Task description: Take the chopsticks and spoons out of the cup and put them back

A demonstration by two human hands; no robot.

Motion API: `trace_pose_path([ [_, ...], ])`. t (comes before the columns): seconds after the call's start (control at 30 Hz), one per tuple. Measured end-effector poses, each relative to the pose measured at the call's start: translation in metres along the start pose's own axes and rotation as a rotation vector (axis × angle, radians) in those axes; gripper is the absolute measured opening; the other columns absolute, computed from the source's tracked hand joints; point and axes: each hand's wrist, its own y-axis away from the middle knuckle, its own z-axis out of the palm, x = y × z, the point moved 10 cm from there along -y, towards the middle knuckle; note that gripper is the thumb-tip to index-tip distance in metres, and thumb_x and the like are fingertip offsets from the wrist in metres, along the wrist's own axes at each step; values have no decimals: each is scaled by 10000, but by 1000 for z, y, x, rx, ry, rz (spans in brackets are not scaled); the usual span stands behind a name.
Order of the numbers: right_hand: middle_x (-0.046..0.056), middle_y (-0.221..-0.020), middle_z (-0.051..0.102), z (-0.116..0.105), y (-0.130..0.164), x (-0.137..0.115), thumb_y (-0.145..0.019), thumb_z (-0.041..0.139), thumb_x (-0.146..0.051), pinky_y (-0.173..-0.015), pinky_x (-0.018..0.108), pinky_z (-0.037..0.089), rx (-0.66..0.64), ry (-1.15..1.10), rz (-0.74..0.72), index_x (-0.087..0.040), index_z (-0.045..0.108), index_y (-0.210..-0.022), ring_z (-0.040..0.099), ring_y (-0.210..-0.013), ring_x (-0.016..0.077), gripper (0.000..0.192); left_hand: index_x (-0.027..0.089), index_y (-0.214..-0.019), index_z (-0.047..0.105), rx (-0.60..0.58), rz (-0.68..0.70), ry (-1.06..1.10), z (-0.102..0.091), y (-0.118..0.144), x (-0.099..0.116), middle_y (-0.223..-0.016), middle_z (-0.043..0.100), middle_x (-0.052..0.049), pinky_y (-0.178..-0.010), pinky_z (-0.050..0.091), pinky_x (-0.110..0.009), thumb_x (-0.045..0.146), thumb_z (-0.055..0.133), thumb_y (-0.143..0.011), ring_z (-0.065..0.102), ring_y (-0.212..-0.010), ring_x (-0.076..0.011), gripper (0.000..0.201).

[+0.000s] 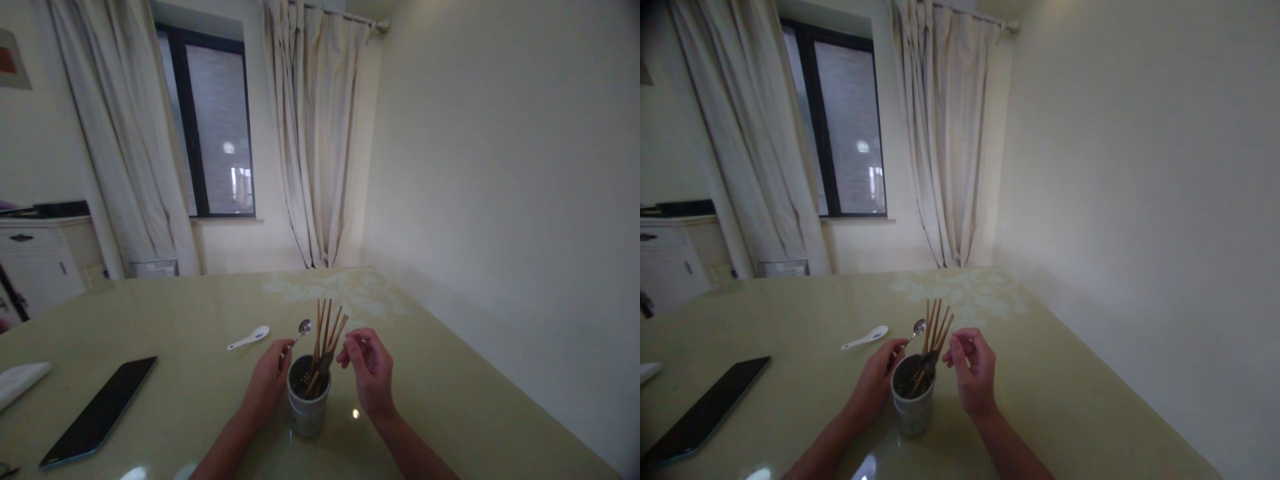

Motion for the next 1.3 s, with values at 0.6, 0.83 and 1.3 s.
trace_pose_path([
  [0.6,31,-720,680,-18,-29,56,-829,776,-600,-571,279,480,75,136,142,-172,724,-865,604,-646,182,433,229,-1153,789,-11,191,-105,-1,-4,16,-1113,782,-102,-940,577,-380,303,460,-1031,733,-1038,-254,359],
  [0.83,-27,-657,603,-96,-48,-15,-815,847,-525,-527,240,427,452,141,-97,-169,729,-891,515,-573,123,383,245,-1375,696,191,174,-880,-43,-6,-25,-1446,698,-110,-1137,404,-488,108,445,-991,615,-1337,-298,479],
  [1.3,11,-787,694,-58,-37,-14,-807,888,-489,-507,188,477,271,-234,-1,-188,767,-902,557,-553,78,337,202,-1122,728,-50,-63,-979,-41,-13,-41,-1185,762,-126,-968,450,-426,176,385,-1054,691,-1141,-289,351],
])
